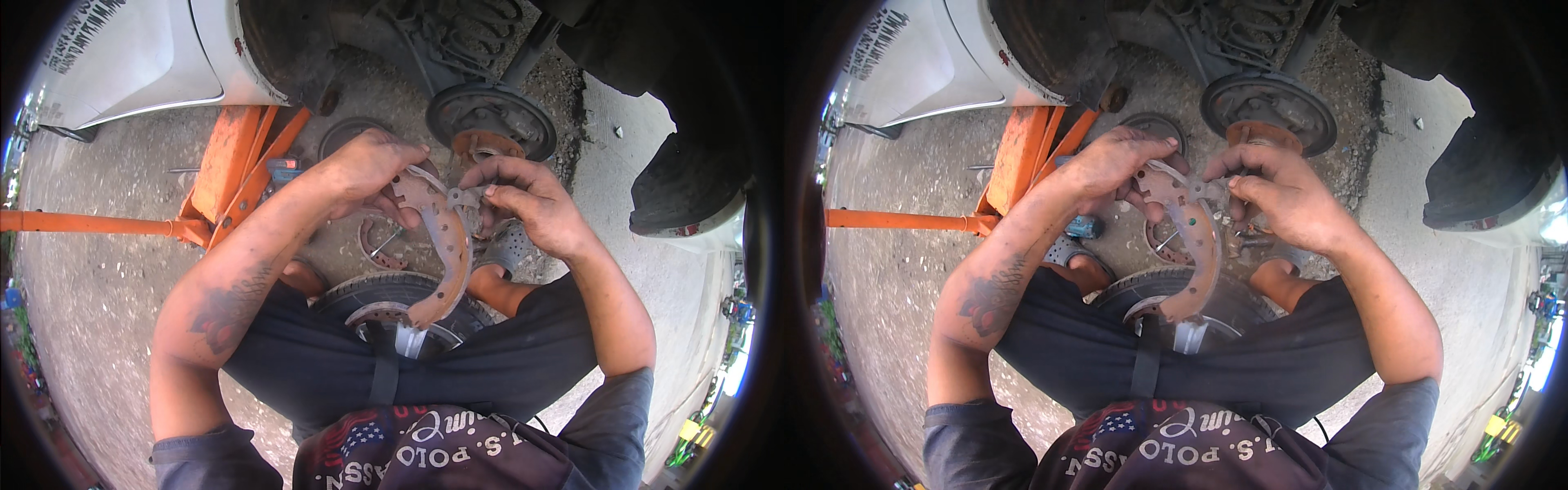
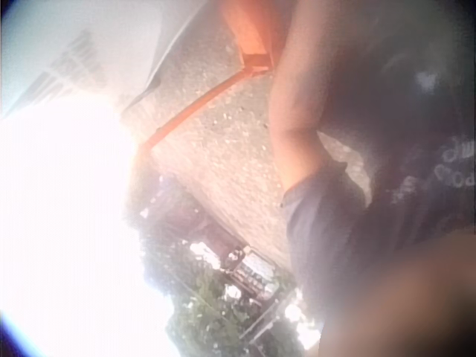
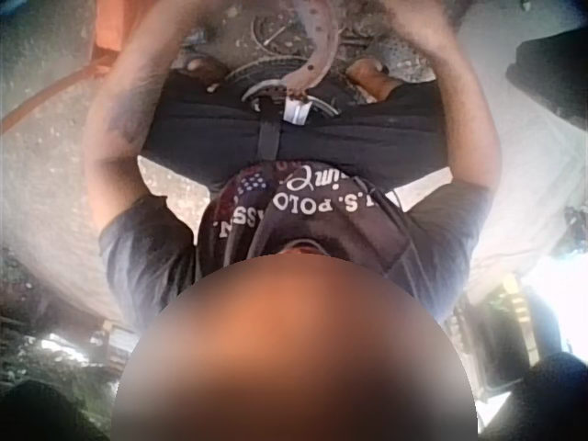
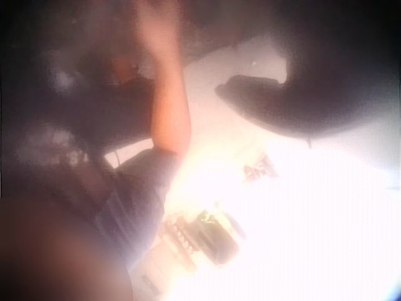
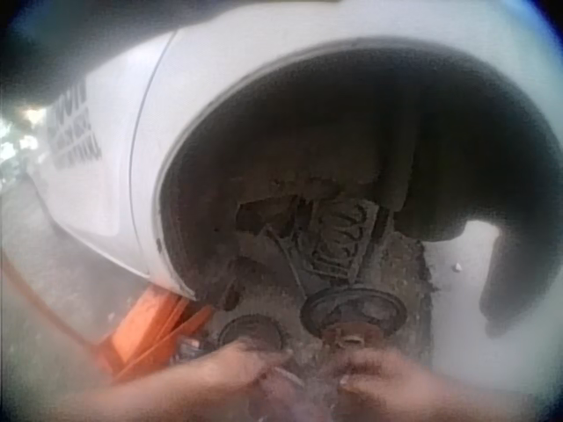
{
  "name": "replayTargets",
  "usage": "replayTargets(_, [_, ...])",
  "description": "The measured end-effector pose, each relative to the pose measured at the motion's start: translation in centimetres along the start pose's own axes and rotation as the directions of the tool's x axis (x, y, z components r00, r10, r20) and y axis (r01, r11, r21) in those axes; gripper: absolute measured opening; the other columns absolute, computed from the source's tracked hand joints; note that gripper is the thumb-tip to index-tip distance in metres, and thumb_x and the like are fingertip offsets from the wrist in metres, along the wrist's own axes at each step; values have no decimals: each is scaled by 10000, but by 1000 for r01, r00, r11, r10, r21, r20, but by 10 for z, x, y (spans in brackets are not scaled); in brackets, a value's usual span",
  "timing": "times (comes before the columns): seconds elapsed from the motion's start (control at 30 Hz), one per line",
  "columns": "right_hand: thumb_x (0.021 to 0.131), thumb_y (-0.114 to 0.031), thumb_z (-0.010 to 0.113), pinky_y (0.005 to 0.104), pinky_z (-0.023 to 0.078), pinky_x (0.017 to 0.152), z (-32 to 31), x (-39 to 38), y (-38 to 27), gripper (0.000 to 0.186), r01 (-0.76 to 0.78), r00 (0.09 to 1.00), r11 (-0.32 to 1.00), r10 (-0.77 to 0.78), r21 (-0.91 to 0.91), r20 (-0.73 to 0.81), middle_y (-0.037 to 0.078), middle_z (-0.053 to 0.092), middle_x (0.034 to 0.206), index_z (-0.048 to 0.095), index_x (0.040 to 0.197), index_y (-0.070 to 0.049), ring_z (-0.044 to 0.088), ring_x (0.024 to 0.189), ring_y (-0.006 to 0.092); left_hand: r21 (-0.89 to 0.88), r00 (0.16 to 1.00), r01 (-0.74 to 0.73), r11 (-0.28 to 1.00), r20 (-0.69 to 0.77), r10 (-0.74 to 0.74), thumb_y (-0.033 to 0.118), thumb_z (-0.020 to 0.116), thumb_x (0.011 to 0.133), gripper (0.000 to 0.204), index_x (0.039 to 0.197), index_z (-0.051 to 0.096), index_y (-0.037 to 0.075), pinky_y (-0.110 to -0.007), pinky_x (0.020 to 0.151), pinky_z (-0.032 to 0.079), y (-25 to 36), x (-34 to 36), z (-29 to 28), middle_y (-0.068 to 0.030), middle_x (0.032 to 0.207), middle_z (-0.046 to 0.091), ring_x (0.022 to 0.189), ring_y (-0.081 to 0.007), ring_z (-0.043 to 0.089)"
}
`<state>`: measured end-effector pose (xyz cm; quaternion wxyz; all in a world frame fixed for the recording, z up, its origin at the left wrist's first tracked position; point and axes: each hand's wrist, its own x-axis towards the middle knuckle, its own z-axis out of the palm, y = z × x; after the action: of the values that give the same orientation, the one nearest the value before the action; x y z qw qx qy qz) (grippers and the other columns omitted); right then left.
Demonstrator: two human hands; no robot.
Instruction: The person sits on the ground next to a lifted vehicle and cleans a brake shoe with a cloth, then uses a screwdriver to scrape the surface. He continues to wipe and scrape the brake shoe repeatedly.
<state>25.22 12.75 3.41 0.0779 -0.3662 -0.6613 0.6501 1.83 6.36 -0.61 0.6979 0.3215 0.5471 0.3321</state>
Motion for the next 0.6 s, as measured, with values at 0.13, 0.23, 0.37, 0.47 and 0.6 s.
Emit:
replayTargets(0.13, [953, -25, 603, 271, 553, 741, 8, -2, 3, 267, 28, 999, 999, -28, 21, 33, 55, 649, 963, 633, 1204, 62, 646, 811, 114, 34, 1000, 1, 999, -27, 0, 331, 539, 1039, 436, 1088, 662, -85, -298, 539, 601, 1, -3, 1, -183, 884, 728, 553, -255, 696])
replayTargets(0.23, [921, -22, 666, 260, 546, 767, 14, -1, 7, 313, 61, 998, 998, -61, -27, 6, 52, 647, 977, 637, 1225, 44, 644, 824, 113, 58, 1000, 20, 998, -7, -20, 335, 532, 1041, 436, 1096, 654, -80, -287, 514, 585, -1, -4, 3, -169, 835, 724, 536, -244, 692])
replayTargets(0.37, [882, -13, 738, 277, 548, 819, 16, 4, 6, 444, 102, 994, 976, -106, -193, -13, 52, 650, 1047, 591, 1299, 29, 639, 912, 109, 143, 997, 61, 988, 41, -68, 322, 508, 1045, 431, 1132, 639, -79, -281, 503, 583, -4, -3, 5, -161, 774, 712, 547, -243, 705])
replayTargets(0.47, [877, -8, 742, 269, 546, 817, 18, 6, 5, 466, 218, 976, 939, -217, -265, 34, 47, 644, 1026, 580, 1313, 17, 637, 915, 106, 205, 992, 89, 975, 74, -106, 290, 486, 1044, 420, 1140, 630, -93, -286, 516, 597, -7, -1, 10, -171, 780, 705, 582, -254, 723])
replayTargets(0.6, [882, -3, 727, 272, 548, 819, 21, 6, 6, 472, 136, 990, 979, -128, -153, 60, 62, 646, 1010, 572, 1327, 14, 635, 919, 104, 186, 989, 70, 980, 112, -92, 262, 488, 1034, 420, 1154, 615, -120, -291, 535, 614, -12, 0, 13, -191, 824, 708, 600, -263, 731])
